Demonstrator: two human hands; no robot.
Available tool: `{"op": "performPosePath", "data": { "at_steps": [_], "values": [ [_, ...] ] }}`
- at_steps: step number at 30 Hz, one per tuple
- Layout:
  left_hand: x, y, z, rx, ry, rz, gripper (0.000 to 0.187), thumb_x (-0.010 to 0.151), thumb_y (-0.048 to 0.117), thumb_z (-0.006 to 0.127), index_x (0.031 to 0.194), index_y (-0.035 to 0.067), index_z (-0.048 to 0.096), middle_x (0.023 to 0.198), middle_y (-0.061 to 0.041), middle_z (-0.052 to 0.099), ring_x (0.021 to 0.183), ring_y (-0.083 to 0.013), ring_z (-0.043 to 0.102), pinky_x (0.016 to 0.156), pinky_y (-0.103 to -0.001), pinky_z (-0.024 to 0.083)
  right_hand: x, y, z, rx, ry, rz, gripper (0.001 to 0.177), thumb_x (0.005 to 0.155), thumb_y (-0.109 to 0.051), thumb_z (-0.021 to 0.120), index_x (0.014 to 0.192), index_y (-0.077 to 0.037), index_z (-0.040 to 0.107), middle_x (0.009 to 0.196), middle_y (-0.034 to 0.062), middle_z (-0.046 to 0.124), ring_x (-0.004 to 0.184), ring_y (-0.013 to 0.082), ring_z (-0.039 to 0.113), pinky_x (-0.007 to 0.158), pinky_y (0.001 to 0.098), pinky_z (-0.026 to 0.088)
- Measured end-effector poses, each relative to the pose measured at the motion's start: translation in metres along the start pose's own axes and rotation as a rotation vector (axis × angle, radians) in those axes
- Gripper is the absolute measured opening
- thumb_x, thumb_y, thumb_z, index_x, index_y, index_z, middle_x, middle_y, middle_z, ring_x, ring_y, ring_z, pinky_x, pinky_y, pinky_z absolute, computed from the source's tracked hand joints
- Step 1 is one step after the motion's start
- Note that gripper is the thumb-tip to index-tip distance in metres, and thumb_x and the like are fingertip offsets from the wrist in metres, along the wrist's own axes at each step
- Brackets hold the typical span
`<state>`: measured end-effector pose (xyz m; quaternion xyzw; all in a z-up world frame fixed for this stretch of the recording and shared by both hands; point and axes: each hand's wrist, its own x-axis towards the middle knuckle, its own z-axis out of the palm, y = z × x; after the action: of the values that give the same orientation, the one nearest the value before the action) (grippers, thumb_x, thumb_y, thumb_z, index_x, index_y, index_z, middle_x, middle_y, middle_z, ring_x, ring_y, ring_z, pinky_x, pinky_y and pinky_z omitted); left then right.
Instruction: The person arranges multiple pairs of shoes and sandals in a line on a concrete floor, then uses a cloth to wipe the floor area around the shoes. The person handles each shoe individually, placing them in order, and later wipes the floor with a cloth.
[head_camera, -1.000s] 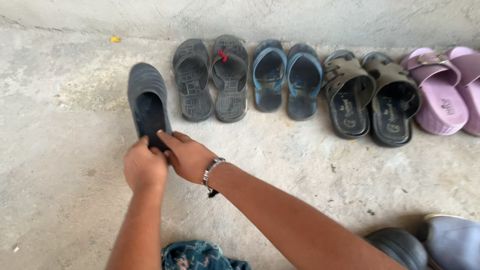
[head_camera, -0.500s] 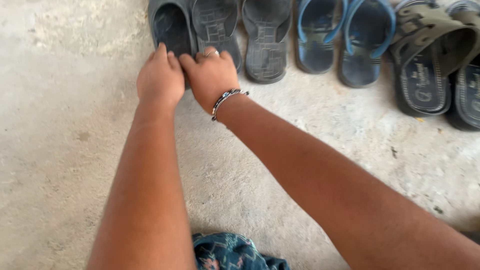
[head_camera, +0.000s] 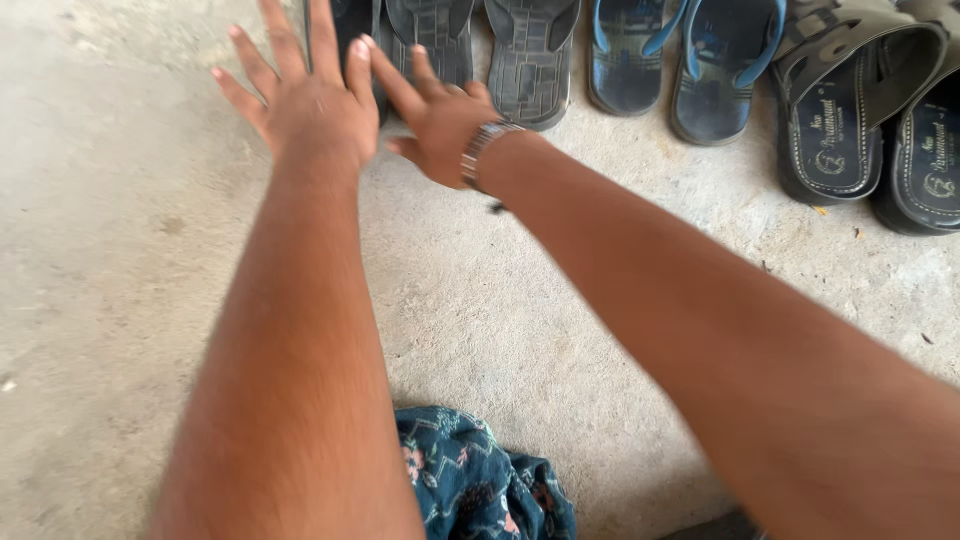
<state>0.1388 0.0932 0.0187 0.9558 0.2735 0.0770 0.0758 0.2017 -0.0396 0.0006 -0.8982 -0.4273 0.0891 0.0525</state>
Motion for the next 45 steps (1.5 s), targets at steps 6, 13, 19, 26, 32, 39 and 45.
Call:
{"op": "performPosePath", "data": {
  "at_steps": [6,13,19,26,32,39,45],
  "values": [
    [-0.053,0.028,0.006,-0.045,-0.133,0.086,0.056,0.108,0.056,0.029,0.159,0.032,0.029,0.173,-0.002,0.006,0.157,-0.0378,0.002,0.125,-0.058,0.0,-0.074,0.049,0.006,-0.128,-0.013,-0.12,0.088,0.095,-0.057,0.058,0.159,-0.023,0.009,0.164,0.0138,0.024,0.142,0.0301,0.041,0.115,0.0624,0.018],
    [-0.11,0.098,0.034,-0.029,-0.132,0.192,0.063,0.089,0.01,0.064,0.147,0.025,0.048,0.165,-0.002,0.027,0.149,-0.0262,0.026,0.12,-0.05,0.019,-0.125,0.059,0.009,-0.109,-0.06,-0.138,0.057,0.094,-0.046,0.065,0.14,-0.014,0.057,0.143,0.007,0.058,0.131,0.0276,0.056,0.119,0.0646,0.023],
    [-0.157,0.145,0.016,-0.077,-0.541,0.125,0.047,0.084,0.019,0.081,0.128,0.013,0.066,0.127,-0.009,0.071,0.116,-0.0243,0.069,0.098,-0.038,0.057,-0.187,0.063,-0.041,-0.046,-0.397,-0.106,0.078,0.076,-0.06,0.077,0.135,-0.01,0.062,0.132,0.0107,0.068,0.122,0.0289,0.065,0.118,0.0517,0.039],
    [-0.226,0.185,0.011,-0.129,-1.494,0.14,0.063,0.076,0.03,0.078,0.128,-0.004,0.071,0.12,-0.021,0.078,0.106,-0.0268,0.078,0.093,-0.038,0.063,-0.242,0.039,-0.067,-0.206,-1.309,-0.1,0.095,0.058,-0.073,0.075,0.141,-0.031,0.057,0.141,0.002,0.065,0.121,0.0286,0.069,0.11,0.0486,0.047],
    [-0.25,0.203,-0.004,0.018,-1.435,0.398,0.085,0.064,0.045,0.082,0.139,0.012,0.06,0.123,-0.02,0.076,0.106,-0.0287,0.078,0.093,-0.041,0.062,-0.255,0.063,-0.063,-0.291,-1.261,-0.04,0.101,0.055,-0.071,0.08,0.144,-0.031,0.053,0.146,0.0031,0.062,0.131,0.0249,0.061,0.114,0.0454,0.041],
    [-0.263,0.201,-0.007,0.063,-1.429,0.491,0.112,0.051,0.063,0.086,0.151,0.032,0.047,0.128,-0.018,0.073,0.106,-0.0309,0.077,0.094,-0.043,0.061,-0.264,0.085,-0.04,-0.232,-1.245,-0.121,0.114,0.05,-0.07,0.085,0.15,-0.03,0.044,0.153,0.0032,0.055,0.141,0.0243,0.05,0.119,0.0432,0.035],
    [-0.276,0.2,-0.006,0.087,-1.562,0.377,0.115,0.058,0.066,0.083,0.155,0.015,0.044,0.138,-0.02,0.066,0.116,-0.0317,0.073,0.098,-0.049,0.059,-0.303,0.054,-0.016,-0.179,-1.325,-0.172,0.122,0.049,-0.07,0.087,0.153,-0.027,0.043,0.158,0.0047,0.05,0.149,0.0249,0.042,0.122,0.0417,0.031]
  ]
}}
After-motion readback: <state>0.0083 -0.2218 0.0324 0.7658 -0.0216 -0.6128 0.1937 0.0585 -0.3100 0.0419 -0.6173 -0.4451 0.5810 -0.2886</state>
